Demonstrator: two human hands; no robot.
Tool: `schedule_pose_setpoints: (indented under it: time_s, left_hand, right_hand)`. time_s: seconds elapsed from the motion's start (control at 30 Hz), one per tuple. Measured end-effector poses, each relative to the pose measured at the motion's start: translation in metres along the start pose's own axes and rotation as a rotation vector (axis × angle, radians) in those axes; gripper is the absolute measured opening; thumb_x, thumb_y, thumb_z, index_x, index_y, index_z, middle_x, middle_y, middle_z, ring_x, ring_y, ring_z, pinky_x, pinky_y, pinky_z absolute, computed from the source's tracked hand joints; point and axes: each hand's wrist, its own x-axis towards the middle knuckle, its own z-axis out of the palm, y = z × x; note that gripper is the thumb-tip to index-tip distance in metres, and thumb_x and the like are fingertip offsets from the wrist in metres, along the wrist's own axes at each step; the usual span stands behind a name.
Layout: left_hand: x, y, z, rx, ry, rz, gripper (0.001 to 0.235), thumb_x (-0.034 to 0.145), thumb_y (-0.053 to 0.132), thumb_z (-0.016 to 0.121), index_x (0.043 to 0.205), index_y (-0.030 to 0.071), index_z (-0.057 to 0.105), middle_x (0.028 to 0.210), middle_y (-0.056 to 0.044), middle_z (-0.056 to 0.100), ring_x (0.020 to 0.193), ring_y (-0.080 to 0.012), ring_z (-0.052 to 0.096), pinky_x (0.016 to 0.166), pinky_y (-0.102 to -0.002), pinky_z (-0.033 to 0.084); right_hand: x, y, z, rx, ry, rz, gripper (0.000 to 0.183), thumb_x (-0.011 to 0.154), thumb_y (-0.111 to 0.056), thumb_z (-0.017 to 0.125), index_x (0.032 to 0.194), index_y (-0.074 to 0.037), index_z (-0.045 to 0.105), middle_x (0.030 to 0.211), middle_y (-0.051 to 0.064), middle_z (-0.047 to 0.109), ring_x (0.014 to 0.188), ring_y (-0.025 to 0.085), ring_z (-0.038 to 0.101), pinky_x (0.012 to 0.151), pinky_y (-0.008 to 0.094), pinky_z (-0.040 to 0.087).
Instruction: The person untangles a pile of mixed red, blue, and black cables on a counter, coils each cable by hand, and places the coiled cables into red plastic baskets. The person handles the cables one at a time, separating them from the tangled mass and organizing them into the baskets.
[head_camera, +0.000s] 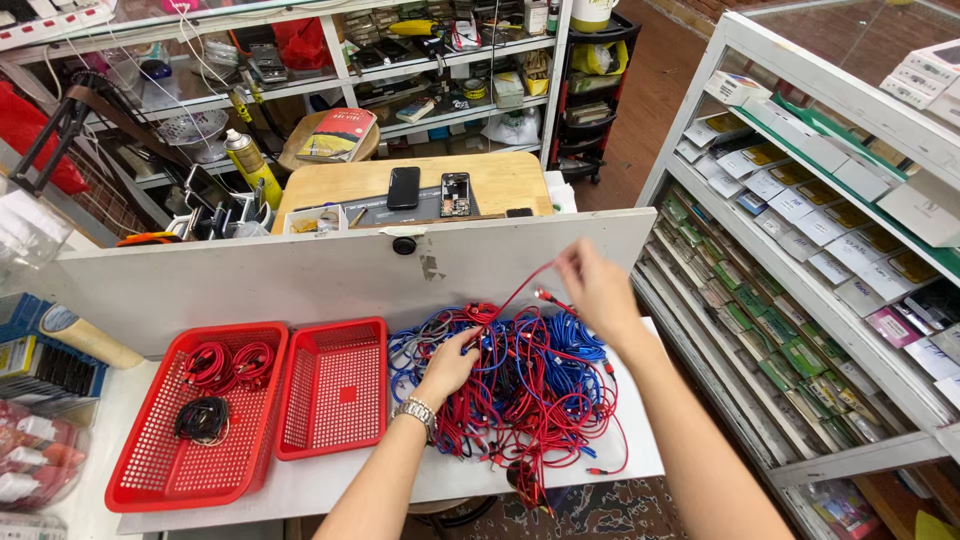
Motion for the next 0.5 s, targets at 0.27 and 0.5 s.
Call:
schedule_pose_setpoints:
  time_s: [0.27, 0.5]
  left_hand:
    - [0.004, 0.024, -0.029, 0.048, 0.017, -0.226, 0.060, 0.106, 0.045, 0.039, 0.076, 0.004, 0.072, 0.068, -0.010, 0.074, 0.070, -0.0255, 0.075, 0.076, -0.039, 0.056]
    - [0.013, 0.132, -0.084, 0.168, 0.126, 0.028, 0.064, 0.103, 0.049, 0.041, 0.068, 0.005, 0.072, 0.055, -0.011, 0.067, 0.060, -0.0254, 0.069, 0.066, -0.041, 0.051]
  right_hand:
    - [-0.009, 0.027, -0.051, -0.142, 0.254, 0.059, 0.020, 0.101, -0.022, 0.067, 0.106, -0.003, 0.060, 0.092, 0.017, 0.074, 0.084, 0.035, 0.072, 0.072, 0.044, 0.054]
    - [-0.052, 0.061, 0.024, 0.028, -0.220, 0.133, 0.041, 0.083, -0.029, 0.079, 0.118, -0.010, 0.069, 0.105, 0.012, 0.073, 0.090, 0.024, 0.073, 0.081, 0.038, 0.059]
